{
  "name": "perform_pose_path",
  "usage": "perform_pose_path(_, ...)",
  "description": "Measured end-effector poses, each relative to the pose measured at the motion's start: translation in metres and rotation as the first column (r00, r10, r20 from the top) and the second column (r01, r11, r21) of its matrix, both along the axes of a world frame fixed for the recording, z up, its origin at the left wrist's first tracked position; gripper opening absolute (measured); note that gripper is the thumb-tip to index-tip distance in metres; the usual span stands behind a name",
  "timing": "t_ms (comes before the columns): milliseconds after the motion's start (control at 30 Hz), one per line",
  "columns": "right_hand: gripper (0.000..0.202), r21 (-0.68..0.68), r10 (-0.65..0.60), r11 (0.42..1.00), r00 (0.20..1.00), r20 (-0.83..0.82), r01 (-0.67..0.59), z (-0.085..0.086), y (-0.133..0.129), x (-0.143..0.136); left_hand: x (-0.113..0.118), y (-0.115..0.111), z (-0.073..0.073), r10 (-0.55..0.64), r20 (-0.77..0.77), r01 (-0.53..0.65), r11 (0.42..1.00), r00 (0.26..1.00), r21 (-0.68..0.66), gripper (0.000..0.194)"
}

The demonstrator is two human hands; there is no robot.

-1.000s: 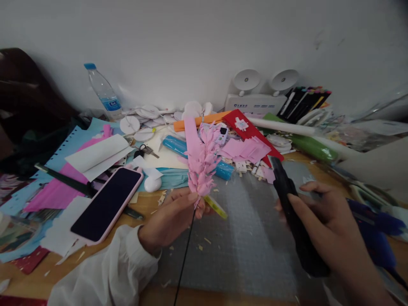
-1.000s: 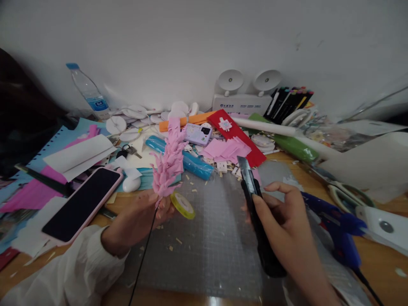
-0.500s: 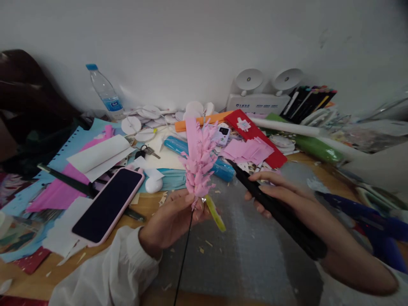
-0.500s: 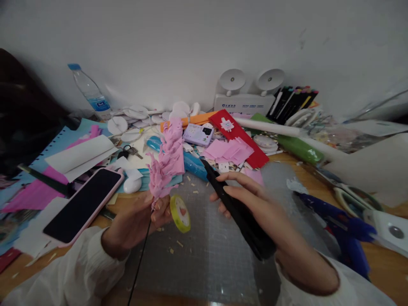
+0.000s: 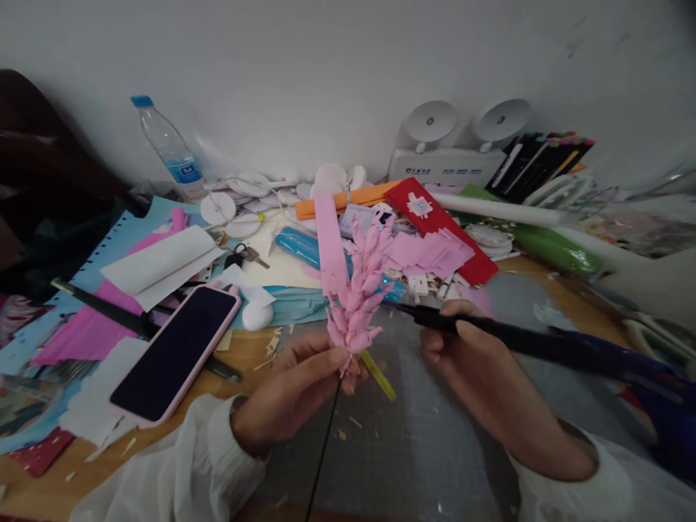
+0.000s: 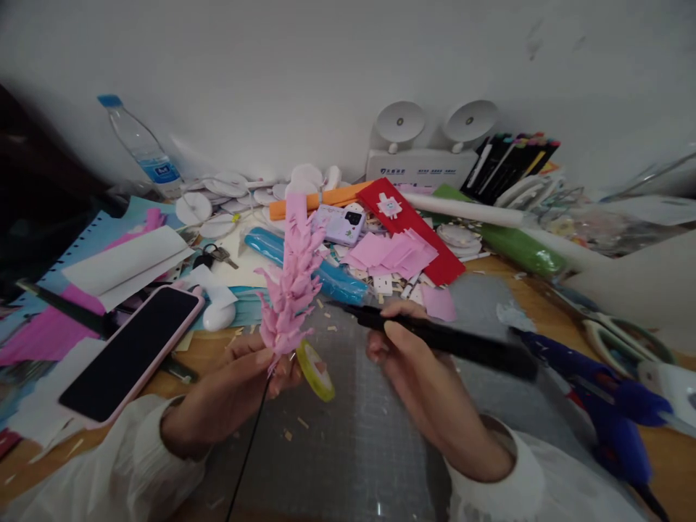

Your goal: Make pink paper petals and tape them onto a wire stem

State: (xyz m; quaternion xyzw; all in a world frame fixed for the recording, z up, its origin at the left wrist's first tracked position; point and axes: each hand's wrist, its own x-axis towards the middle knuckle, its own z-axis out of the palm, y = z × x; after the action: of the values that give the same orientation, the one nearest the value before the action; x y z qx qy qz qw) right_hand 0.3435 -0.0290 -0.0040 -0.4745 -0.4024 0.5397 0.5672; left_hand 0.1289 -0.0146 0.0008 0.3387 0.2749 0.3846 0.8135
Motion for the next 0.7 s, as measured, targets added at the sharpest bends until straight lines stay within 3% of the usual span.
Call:
perform_pose_path(167,0.02,0.026,-0.166,0.986,0.971,0.171,0.164,-0.004,-0.001,-0.018,0.006,0.001,-0.004,0.086,-0.125,-0.084,0.996,0.988,0.018,0.019)
perform_pose_path(267,0.031,0.168,-0.255,0.963,0.905,0.34,0.209,-0.005,-0.006,-0.034,0.01,0.001,-0.007,0.116,-0.138,-0.112,0.993,0.984,0.033,0.019)
perform_pose_path(367,0.023,0.314,-0.361,0.921,0.812,0.458,0.233,-0.007,-0.009,-0.051,0.014,0.001,-0.009,0.152,-0.12,-0.147,0.988,0.981,0.053,0.017)
perform_pose_path(533,0.019,0.329,-0.434,0.886,0.832,0.345,0.326,-0.008,-0.01,-0.073,0.023,-0.005,-0.006,0.158,-0.074,-0.154,0.987,0.985,0.05,0.017)
perform_pose_path(700,0.02,0.252,-0.409,0.904,0.868,0.283,0.344,-0.017,-0.013,-0.079,0.029,-0.012,-0.003,0.089,-0.007,-0.089,0.994,0.996,-0.067,0.017)
